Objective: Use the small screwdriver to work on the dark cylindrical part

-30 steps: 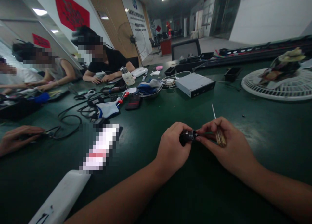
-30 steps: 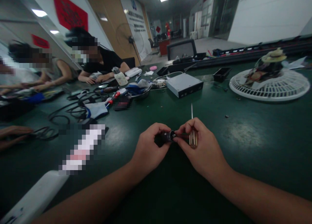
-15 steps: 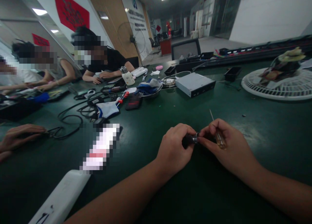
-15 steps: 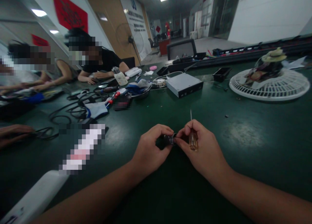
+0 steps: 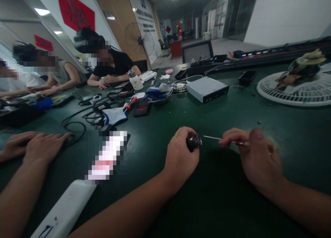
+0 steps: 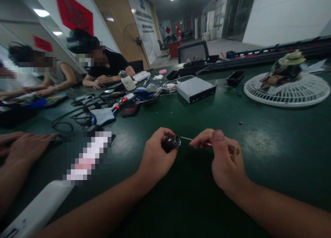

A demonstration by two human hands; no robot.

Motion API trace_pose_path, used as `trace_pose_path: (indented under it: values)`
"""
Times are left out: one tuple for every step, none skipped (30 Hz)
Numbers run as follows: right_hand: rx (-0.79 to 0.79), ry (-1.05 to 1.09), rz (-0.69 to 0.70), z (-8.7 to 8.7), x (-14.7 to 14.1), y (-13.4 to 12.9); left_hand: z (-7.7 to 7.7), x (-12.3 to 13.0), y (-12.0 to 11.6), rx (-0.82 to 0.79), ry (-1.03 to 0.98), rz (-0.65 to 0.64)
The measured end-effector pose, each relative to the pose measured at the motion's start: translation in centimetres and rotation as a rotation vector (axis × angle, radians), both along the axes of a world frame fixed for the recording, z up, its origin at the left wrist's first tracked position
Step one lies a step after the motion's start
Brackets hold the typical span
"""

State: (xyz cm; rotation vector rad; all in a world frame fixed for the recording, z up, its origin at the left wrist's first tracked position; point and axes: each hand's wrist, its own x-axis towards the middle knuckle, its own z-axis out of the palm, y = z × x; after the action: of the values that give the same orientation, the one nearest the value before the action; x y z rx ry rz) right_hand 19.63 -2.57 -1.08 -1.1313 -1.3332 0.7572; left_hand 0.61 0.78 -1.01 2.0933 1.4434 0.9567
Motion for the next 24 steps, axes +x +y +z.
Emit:
trace_pose_path:
  values:
    - [0.013, 0.012, 0.025, -0.04, 0.04, 0.00, -0.02, 0.01, 0.02, 0.001, -0.002, -0.009]
    - [0.018, 0.016, 0.047, -0.05, 0.04, 0.02, -0.03, 0.02, 0.04, 0.002, -0.006, -0.022]
    - [0.011, 0.008, 0.065, -0.03, 0.01, 0.07, -0.03, 0.05, 0.06, 0.005, -0.008, -0.040]
    - [-0.005, -0.009, 0.074, 0.02, -0.04, 0.13, -0.02, 0.08, 0.07, 0.010, -0.009, -0.058]
    - [-0.021, -0.027, 0.073, 0.10, -0.11, 0.19, 0.01, 0.11, 0.07, 0.020, -0.010, -0.073]
    - [-0.036, -0.044, 0.065, 0.19, -0.18, 0.26, 0.04, 0.13, 0.06, 0.032, -0.010, -0.085]
    - [-0.054, -0.064, 0.054, 0.27, -0.24, 0.31, 0.08, 0.16, 0.04, 0.046, -0.010, -0.095]
    - [-0.070, -0.085, 0.042, 0.34, -0.29, 0.34, 0.12, 0.17, 0.01, 0.060, -0.008, -0.101]
    - [-0.085, -0.104, 0.035, 0.39, -0.31, 0.36, 0.15, 0.18, -0.02, 0.071, -0.005, -0.103]
    - [-0.096, -0.117, 0.032, 0.40, -0.31, 0.37, 0.17, 0.18, -0.05, 0.079, 0.000, -0.102]
    - [-0.104, -0.125, 0.036, 0.39, -0.30, 0.36, 0.17, 0.17, -0.08, 0.085, 0.007, -0.099]
    - [-0.108, -0.124, 0.049, 0.35, -0.26, 0.36, 0.17, 0.17, -0.09, 0.088, 0.012, -0.093]
    - [-0.108, -0.116, 0.066, 0.30, -0.23, 0.35, 0.16, 0.17, -0.10, 0.089, 0.016, -0.087]
    - [-0.106, -0.103, 0.084, 0.25, -0.19, 0.34, 0.15, 0.17, -0.09, 0.089, 0.017, -0.085]
    - [-0.101, -0.087, 0.094, 0.21, -0.17, 0.33, 0.14, 0.17, -0.08, 0.087, 0.015, -0.089]
    - [-0.095, -0.074, 0.097, 0.19, -0.16, 0.34, 0.13, 0.18, -0.06, 0.083, 0.011, -0.097]
    - [-0.089, -0.065, 0.089, 0.18, -0.17, 0.35, 0.12, 0.18, -0.04, 0.078, 0.009, -0.105]
    - [-0.087, -0.065, 0.069, 0.20, -0.18, 0.38, 0.12, 0.19, -0.02, 0.073, 0.007, -0.111]
    - [-0.091, -0.074, 0.044, 0.23, -0.20, 0.40, 0.10, 0.20, -0.02, 0.069, 0.004, -0.112]
    - [-0.101, -0.093, 0.019, 0.27, -0.22, 0.43, 0.08, 0.20, -0.01, 0.064, 0.002, -0.108]
    - [-0.117, -0.117, 0.000, 0.30, -0.23, 0.45, 0.05, 0.20, -0.02, 0.061, -0.002, -0.099]
    - [-0.134, -0.140, -0.008, 0.34, -0.23, 0.47, 0.01, 0.20, -0.02, 0.060, -0.007, -0.088]
    - [-0.148, -0.157, -0.004, 0.36, -0.22, 0.48, -0.01, 0.20, -0.03, 0.059, -0.012, -0.078]
    - [-0.156, -0.166, 0.012, 0.38, -0.20, 0.48, -0.02, 0.19, -0.03, 0.060, -0.016, -0.072]
